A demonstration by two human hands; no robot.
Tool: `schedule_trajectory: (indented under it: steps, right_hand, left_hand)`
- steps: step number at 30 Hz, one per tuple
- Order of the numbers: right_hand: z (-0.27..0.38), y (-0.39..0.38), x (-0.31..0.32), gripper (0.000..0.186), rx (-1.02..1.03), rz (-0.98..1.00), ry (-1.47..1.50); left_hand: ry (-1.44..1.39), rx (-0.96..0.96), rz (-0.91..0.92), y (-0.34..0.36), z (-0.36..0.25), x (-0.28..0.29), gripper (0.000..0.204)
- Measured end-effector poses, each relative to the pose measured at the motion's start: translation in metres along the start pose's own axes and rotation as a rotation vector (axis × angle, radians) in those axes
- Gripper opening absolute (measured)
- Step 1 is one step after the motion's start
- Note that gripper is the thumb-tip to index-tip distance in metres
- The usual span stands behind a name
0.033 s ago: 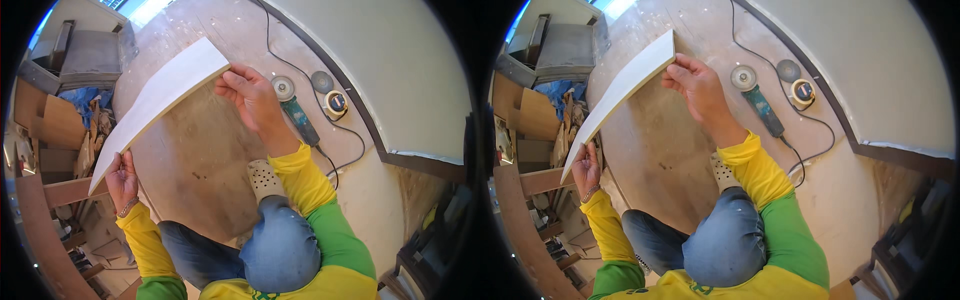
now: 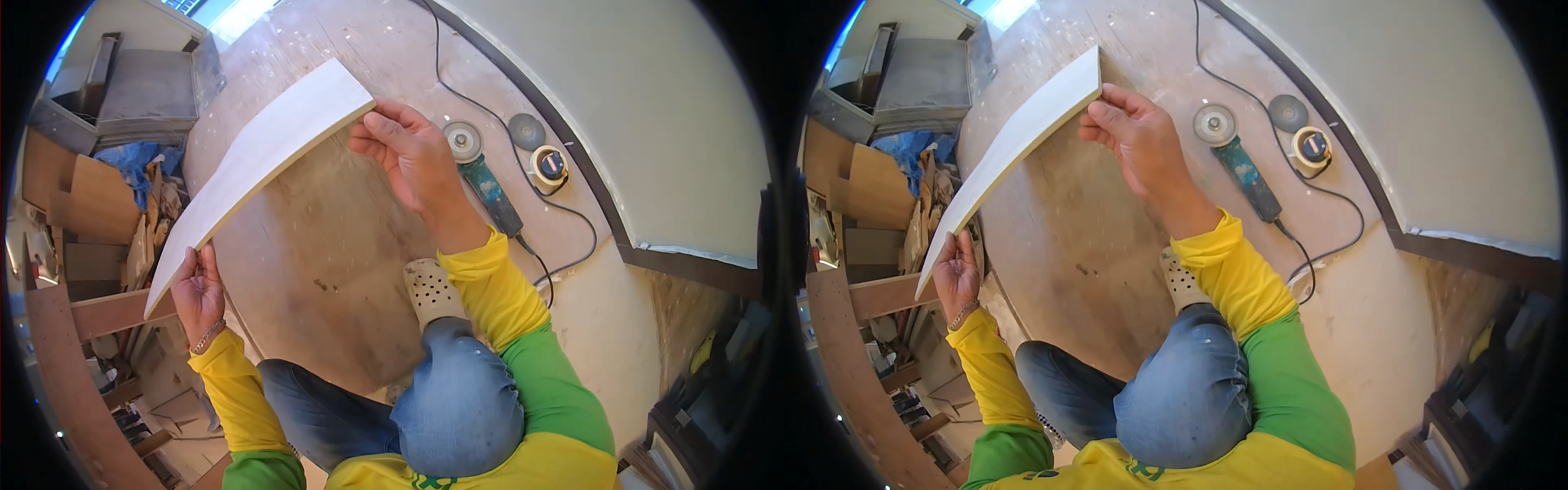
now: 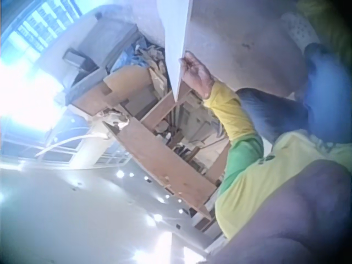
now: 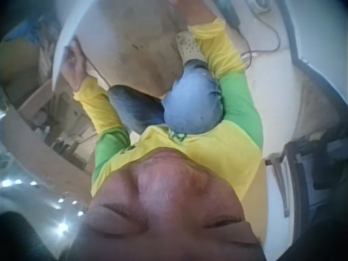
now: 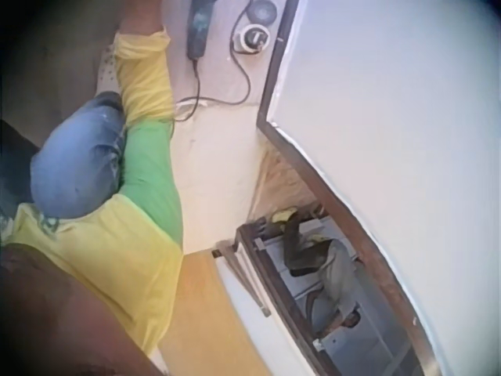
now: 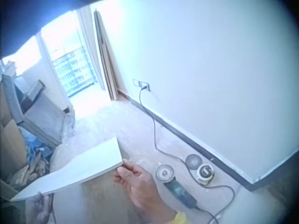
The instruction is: The person grinds the edges of a board using an angle grinder, then lifts, turns, and touches the edges of the board by hand.
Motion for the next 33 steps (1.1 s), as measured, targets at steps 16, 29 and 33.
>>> schedule_trajectory:
  steps: [16,29,33]
  right_hand:
    - [0.001,-0.002,0.004,0.034,0.029,-0.050,0.033]
    - [0.001,-0.006,0.009,0.031,0.009,-0.051,0.011]
    - [0.001,-0.008,0.010,0.031,0.008,-0.051,-0.004]
  left_hand:
    - [0.069,0.005,-0.005,0.005,-0.004,0.003,0.024]
    - [0.002,0.038,-0.026,0.004,0.004,0.008,0.020]
    - [-0.014,0.050,-0.013,0.004,0.004,0.013,0.024]
Point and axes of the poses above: each hand's wrist, its own y-axis towards the middle knuckle, its own x-axis out of the back of the hand, z = x × y, the point moved 6 cm from there along y, towards the middle knuckle, and after that the axes turned 1 degree about -z, right-handed, at the moved point
